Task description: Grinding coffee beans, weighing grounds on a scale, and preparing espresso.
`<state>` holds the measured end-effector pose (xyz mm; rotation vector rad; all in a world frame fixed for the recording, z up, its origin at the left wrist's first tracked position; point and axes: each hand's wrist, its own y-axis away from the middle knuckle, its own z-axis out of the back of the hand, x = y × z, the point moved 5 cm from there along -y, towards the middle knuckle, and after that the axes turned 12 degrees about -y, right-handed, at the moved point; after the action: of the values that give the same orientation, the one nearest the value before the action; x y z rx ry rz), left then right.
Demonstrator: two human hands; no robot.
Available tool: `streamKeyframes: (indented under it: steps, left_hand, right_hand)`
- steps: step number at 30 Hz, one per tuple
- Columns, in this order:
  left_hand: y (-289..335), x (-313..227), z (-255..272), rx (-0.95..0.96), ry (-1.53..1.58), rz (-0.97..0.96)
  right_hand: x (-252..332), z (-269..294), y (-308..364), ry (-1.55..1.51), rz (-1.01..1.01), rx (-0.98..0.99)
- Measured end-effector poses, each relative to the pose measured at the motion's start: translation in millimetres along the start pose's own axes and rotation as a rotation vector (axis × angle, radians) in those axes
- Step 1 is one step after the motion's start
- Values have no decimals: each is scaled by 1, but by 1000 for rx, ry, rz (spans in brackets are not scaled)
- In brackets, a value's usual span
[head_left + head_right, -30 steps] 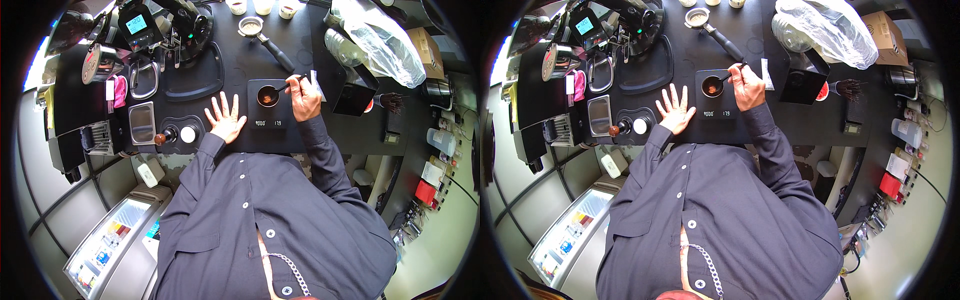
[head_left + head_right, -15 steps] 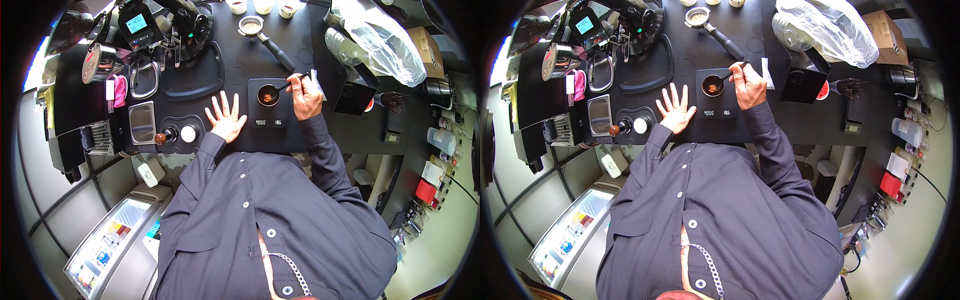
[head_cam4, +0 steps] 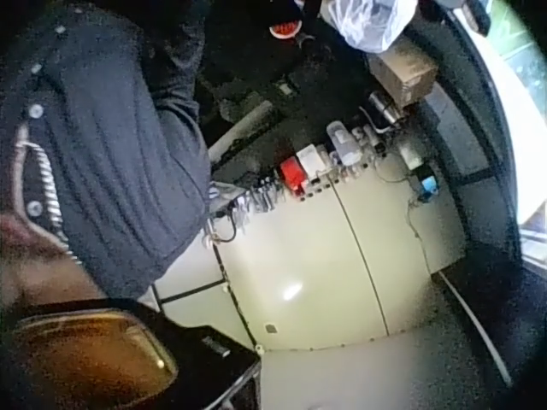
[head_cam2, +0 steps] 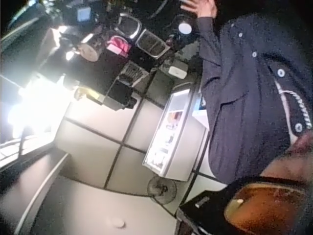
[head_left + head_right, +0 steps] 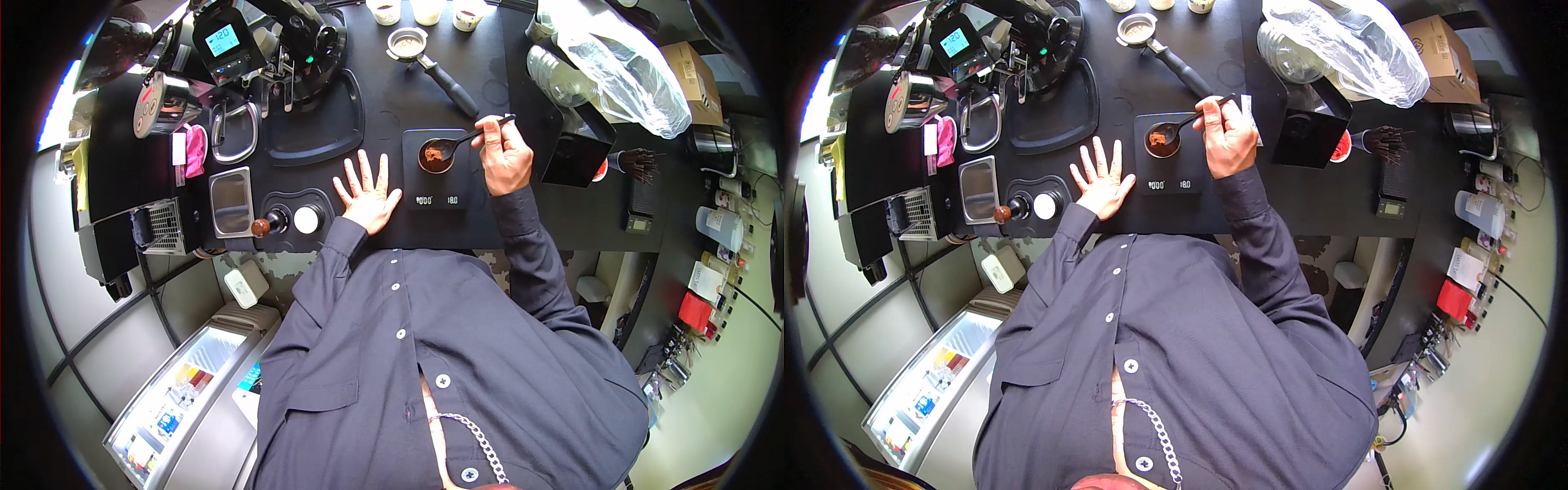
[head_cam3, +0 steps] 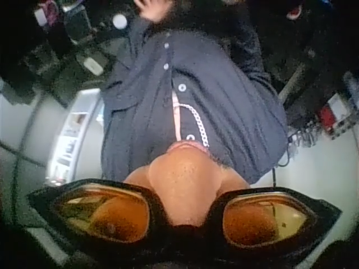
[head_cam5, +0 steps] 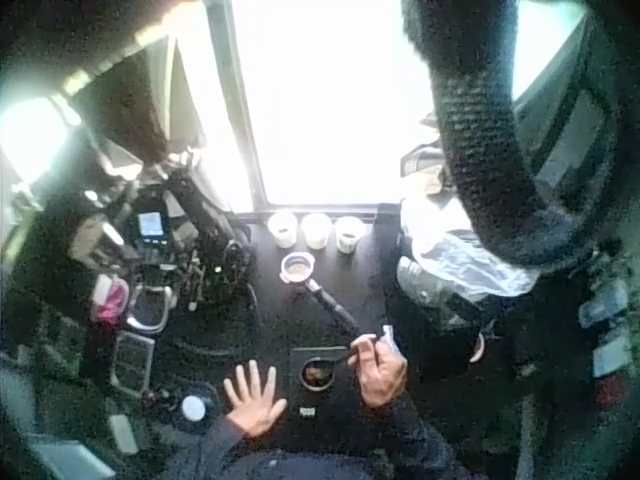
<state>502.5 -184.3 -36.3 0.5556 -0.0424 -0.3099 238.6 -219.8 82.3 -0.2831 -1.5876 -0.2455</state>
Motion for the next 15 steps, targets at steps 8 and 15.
streamKeyframes:
  steps: [8,15]
  left_hand:
    - [-2,1,0,-37,-19,7]
    - [-1,-1,-1,-1,-2,6]
  right_hand:
    - [25,-13,-32,-232,-9,-40]
    - [46,-32,-88,-324,112,-69]
